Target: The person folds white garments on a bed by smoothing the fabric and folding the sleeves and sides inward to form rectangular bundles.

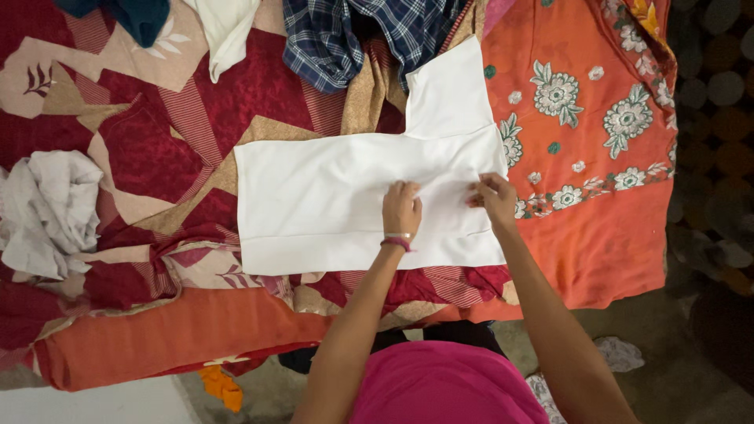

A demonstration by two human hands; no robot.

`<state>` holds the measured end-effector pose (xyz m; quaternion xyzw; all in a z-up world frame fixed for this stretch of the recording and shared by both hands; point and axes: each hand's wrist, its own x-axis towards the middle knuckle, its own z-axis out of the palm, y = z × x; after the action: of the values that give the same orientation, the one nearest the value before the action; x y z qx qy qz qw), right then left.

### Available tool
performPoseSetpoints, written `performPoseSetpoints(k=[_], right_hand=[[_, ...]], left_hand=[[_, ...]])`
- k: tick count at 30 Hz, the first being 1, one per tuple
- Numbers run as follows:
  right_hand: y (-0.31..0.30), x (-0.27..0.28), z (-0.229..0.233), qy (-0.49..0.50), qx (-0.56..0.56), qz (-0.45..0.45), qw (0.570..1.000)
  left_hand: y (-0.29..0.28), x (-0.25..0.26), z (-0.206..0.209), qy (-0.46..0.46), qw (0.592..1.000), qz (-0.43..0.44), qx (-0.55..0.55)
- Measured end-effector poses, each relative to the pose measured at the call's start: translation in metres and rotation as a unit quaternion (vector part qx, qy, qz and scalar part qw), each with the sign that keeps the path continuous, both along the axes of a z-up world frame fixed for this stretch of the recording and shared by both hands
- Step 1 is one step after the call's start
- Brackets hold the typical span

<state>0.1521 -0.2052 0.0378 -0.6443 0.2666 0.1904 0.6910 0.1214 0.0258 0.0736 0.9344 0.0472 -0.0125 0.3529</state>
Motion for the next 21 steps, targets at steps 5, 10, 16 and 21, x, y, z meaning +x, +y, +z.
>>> performPoseSetpoints(k=[5,10,16,21], right_hand=[[-0.032,-0.064,-0.01,0.036,0.014,-0.013,0.999],[-0.039,-0.118,-0.033,-0.032,-0.124,0.062,0.99],[-0.033,-0.124,-0.042,-0.036,-0.229,0.052,0.971],[-0.034,-0.131,-0.04,-0.07,-0.281,0.054,0.956]], left_hand=[[-0.003,-0.059,0.024,-0.028,0.996,-0.079,-0.019],[-0.013,-0.1,0.011,0.017,0.983,-0.167,0.075],[-0.012,-0.103,0.007,0.008,0.974,-0.189,0.121],[-0.01,-0.105,0.023,-0.005,0.975,-0.197,0.107]])
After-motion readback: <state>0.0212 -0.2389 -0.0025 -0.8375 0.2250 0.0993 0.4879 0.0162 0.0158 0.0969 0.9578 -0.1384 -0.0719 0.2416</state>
